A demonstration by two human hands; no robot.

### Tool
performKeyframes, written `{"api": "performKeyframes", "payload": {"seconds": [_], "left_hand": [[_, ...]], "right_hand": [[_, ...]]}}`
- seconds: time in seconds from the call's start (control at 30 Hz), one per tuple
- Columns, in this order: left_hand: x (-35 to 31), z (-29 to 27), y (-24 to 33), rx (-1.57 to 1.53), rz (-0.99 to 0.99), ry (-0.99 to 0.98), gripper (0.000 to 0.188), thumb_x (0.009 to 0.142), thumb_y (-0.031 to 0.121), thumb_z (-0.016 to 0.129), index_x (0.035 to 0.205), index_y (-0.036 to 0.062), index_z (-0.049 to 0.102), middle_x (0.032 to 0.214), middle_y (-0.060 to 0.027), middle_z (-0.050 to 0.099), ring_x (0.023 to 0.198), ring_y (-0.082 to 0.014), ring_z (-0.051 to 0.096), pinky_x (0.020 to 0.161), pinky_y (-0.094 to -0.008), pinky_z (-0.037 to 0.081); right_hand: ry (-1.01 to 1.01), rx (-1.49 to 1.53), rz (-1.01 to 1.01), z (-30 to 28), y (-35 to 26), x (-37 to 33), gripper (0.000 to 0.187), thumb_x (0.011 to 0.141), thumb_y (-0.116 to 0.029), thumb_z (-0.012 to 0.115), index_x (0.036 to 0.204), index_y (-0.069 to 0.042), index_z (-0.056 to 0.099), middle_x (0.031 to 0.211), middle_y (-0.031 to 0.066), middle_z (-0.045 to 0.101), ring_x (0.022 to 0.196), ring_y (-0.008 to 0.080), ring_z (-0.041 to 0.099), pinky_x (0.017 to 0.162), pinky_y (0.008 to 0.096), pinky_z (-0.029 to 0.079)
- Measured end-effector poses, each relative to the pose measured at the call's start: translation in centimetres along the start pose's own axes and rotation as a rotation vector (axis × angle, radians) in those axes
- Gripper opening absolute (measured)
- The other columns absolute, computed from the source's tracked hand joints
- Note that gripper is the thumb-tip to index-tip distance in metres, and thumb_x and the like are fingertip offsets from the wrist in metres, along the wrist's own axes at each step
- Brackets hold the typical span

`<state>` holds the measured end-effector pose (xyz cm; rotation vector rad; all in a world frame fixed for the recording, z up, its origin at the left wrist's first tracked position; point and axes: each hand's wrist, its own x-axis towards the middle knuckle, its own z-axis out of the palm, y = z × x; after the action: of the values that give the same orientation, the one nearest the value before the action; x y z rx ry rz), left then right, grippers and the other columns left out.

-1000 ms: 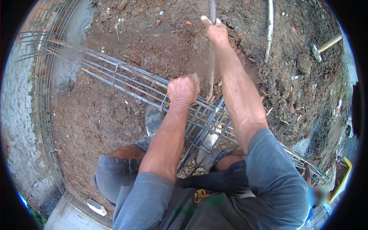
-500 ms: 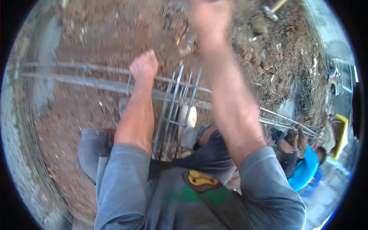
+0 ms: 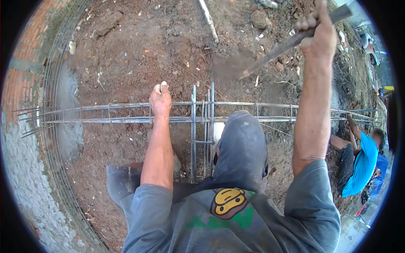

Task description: The person shapes and aligns a steel rebar cage using metal bending pipes and by hand.

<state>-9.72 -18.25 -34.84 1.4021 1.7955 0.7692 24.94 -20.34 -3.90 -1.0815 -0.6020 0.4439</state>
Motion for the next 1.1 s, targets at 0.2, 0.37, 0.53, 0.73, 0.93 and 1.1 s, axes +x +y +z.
{"api": "performKeyframes", "payload": {"seconds": [0.2,0.37,0.53,0.73,0.93,1.1], "left_hand": [[1.6,0.6,0.1,-0.139,-0.116,-0.106,0.041,0.101,0.040,0.057,0.101,0.0011,0.070,0.077,-0.0069,0.065,0.071,-0.0151,0.059,0.071,-0.0317,0.049],[4.2,1.6,0.8,0.105,-0.175,-0.450,0.051,0.100,0.049,0.057,0.110,0.0001,0.068,0.093,-0.0093,0.072,0.083,-0.0166,0.064,0.081,-0.0318,0.051],[5.8,5.6,0.0,0.210,-0.229,-0.838,0.064,0.099,0.057,0.051,0.131,0.0027,0.061,0.113,-0.0121,0.072,0.108,-0.0227,0.065,0.099,-0.0376,0.047],[5.1,9.5,-2.1,0.410,-0.313,-1.015,0.057,0.103,0.051,0.050,0.134,0.0046,0.060,0.122,-0.0076,0.071,0.117,-0.0186,0.059,0.106,-0.0344,0.042],[5.9,9.7,-1.8,0.445,-0.257,-1.077,0.050,0.103,0.046,0.052,0.121,0.0013,0.066,0.116,-0.0103,0.072,0.102,-0.0206,0.063,0.095,-0.0352,0.047],[5.3,10.5,-2.1,0.569,-0.002,-1.045,0.050,0.100,0.045,0.053,0.122,0.0017,0.065,0.115,-0.0202,0.069,0.110,-0.0325,0.062,0.098,-0.0393,0.046]], "right_hand": [[0.048,-0.044,0.395,-3.4,13.1,-0.1,0.025,0.095,-0.026,0.072,0.089,-0.005,0.061,0.063,0.0004,0.057,0.054,0.0107,0.056,0.053,0.0264,0.051],[-0.049,-0.115,0.450,-4.3,19.4,0.2,0.035,0.098,-0.039,0.067,0.079,-0.012,0.055,0.058,-0.0004,0.048,0.049,0.0126,0.047,0.047,0.0298,0.043],[0.062,-0.041,0.606,-5.3,22.4,0.5,0.034,0.101,-0.036,0.063,0.081,-0.010,0.056,0.061,0.0007,0.050,0.053,0.0146,0.050,0.052,0.0324,0.045],[0.126,-0.039,0.729,-7.1,23.4,0.5,0.035,0.102,-0.037,0.061,0.080,-0.010,0.056,0.060,0.0005,0.049,0.052,0.0162,0.050,0.051,0.0326,0.044],[0.224,-0.007,0.810,-8.8,25.6,1.7,0.039,0.101,-0.042,0.061,0.078,-0.011,0.056,0.059,0.0008,0.049,0.051,0.0174,0.049,0.050,0.0341,0.043],[0.329,-0.059,0.823,-9.9,26.9,0.0,0.040,0.095,-0.038,0.071,0.080,-0.003,0.060,0.063,0.0014,0.053,0.049,0.0120,0.050,0.044,0.0297,0.044]]}}
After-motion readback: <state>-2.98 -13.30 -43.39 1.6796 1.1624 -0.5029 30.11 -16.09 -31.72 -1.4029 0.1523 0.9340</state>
